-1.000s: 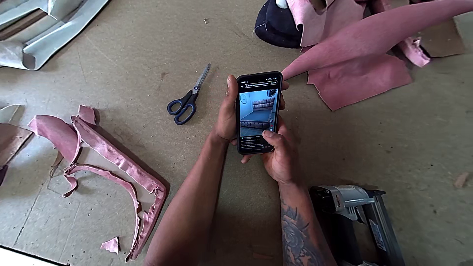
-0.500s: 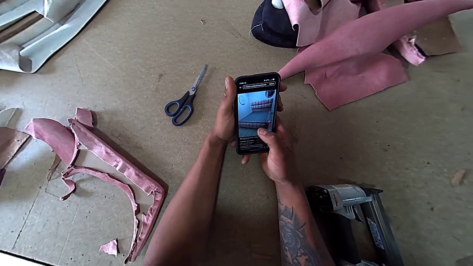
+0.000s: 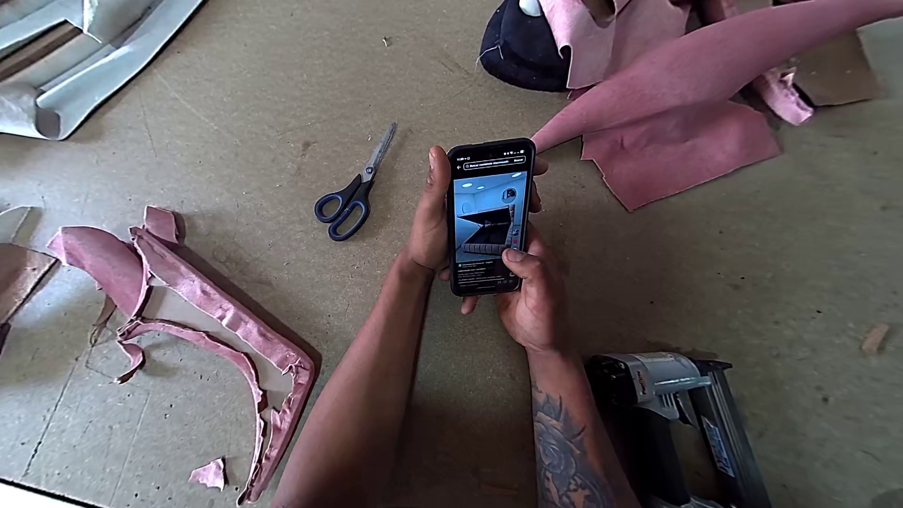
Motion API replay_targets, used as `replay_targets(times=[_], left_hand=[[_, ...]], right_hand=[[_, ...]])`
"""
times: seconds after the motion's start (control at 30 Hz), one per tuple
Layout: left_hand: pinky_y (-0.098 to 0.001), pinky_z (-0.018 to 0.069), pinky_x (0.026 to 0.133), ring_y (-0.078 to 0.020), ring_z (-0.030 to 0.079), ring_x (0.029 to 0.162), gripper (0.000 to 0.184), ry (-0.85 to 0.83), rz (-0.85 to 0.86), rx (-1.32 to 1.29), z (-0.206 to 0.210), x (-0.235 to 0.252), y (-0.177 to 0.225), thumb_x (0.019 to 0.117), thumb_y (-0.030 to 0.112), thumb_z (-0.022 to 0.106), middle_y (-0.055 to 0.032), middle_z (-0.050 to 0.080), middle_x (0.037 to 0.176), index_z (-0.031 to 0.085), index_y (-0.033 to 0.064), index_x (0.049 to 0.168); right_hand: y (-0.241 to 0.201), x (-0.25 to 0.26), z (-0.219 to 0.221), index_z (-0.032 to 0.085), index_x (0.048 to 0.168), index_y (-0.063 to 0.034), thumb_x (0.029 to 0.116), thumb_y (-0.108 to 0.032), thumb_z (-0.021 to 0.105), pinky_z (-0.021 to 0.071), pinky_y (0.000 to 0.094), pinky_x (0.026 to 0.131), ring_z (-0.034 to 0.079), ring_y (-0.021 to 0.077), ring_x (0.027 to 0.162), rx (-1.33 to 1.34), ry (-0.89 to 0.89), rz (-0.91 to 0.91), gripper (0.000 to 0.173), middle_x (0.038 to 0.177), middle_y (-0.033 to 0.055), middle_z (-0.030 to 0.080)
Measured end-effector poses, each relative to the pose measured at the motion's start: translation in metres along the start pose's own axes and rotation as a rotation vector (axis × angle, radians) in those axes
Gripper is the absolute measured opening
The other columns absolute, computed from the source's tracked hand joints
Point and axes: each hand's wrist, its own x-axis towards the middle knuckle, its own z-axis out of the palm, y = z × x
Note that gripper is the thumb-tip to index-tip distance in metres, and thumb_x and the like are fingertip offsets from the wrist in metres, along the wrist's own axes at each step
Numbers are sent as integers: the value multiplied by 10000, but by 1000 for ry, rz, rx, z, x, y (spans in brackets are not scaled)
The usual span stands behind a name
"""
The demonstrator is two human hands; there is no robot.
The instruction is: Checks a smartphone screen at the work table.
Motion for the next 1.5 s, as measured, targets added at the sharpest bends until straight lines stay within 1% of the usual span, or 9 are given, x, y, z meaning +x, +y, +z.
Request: replay_targets(times=[0.17, 0.23, 0.33, 0.43, 0.7, 0.93, 1.07, 1.23, 1.5], left_hand=[[-467, 562, 960, -304, 666, 1094, 1071, -21, 9, -11, 4, 0, 2, 873, 890, 317, -233, 649, 1242, 510, -6, 1427], [-477, 553, 966, -315, 653, 1098, 1098, -22, 4, 5, 3, 0, 2, 867, 898, 294, -244, 637, 1239, 489, -21, 1435], [-468, 582, 949, -277, 694, 1099, 990, 84, 44, -13, 1, -5, 2, 889, 878, 327, -186, 690, 1213, 570, 53, 1378], [-502, 551, 966, -336, 661, 1082, 1130, 65, 46, -17, -3, 0, 6, 838, 929, 271, -242, 656, 1189, 523, -17, 1402], [-532, 547, 965, -365, 659, 1084, 1134, 101, 65, -40, -10, -3, 8, 838, 934, 241, -260, 645, 1199, 515, -8, 1408], [-524, 550, 958, -358, 657, 1083, 1146, 85, 62, -35, -10, -3, 8, 835, 936, 242, -256, 646, 1197, 511, -15, 1413], [-519, 553, 957, -349, 659, 1079, 1145, 102, 57, -46, -11, -3, 7, 829, 942, 256, -250, 646, 1194, 514, -11, 1410], [-517, 549, 963, -345, 656, 1083, 1143, 81, 52, -22, -10, -2, 6, 836, 935, 257, -245, 648, 1191, 514, -19, 1410], [-480, 567, 929, -304, 666, 1063, 1054, 62, 32, 13, -4, -4, 0, 884, 890, 266, -217, 660, 1184, 536, 8, 1395]], right_hand=[[-1, -1, 5, 416, 1455, -85, 995, -208, 607, 628, 435, 485, 743, 332, 837, -91, 35, -12, 513, 1183, 215, 654], [-1, -1, 4, 404, 1458, -85, 999, -182, 578, 628, 435, 488, 744, 335, 850, -81, 27, -7, 500, 1185, 220, 653], [-3, -1, 2, 417, 1445, -84, 1010, -143, 390, 629, 460, 518, 742, 342, 868, 12, -3, 19, 440, 1197, 226, 648], [-6, -1, 1, 451, 1423, -55, 1004, -135, 310, 639, 529, 614, 723, 385, 981, 95, -67, 41, 449, 1248, 249, 625], [-8, -2, 2, 390, 1450, -5, 939, 7, 347, 638, 586, 723, 691, 416, 1075, 13, -141, 29, 513, 1298, 274, 585], [-7, -3, 5, 380, 1452, -14, 960, -8, 501, 653, 570, 729, 696, 432, 1068, -63, -136, 16, 506, 1278, 273, 602], [-6, -3, 0, 363, 1477, -17, 959, -52, 450, 637, 593, 747, 674, 445, 1103, 26, -161, 28, 526, 1321, 286, 571], [-6, -2, -1, 382, 1478, -56, 1010, -180, 371, 639, 572, 713, 679, 429, 1106, 145, -145, 60, 484, 1331, 278, 569], [-3, -1, 0, 367, 1489, -98, 1042, -238, 448, 641, 525, 564, 728, 390, 965, 37, -44, 35, 476, 1265, 237, 613]])
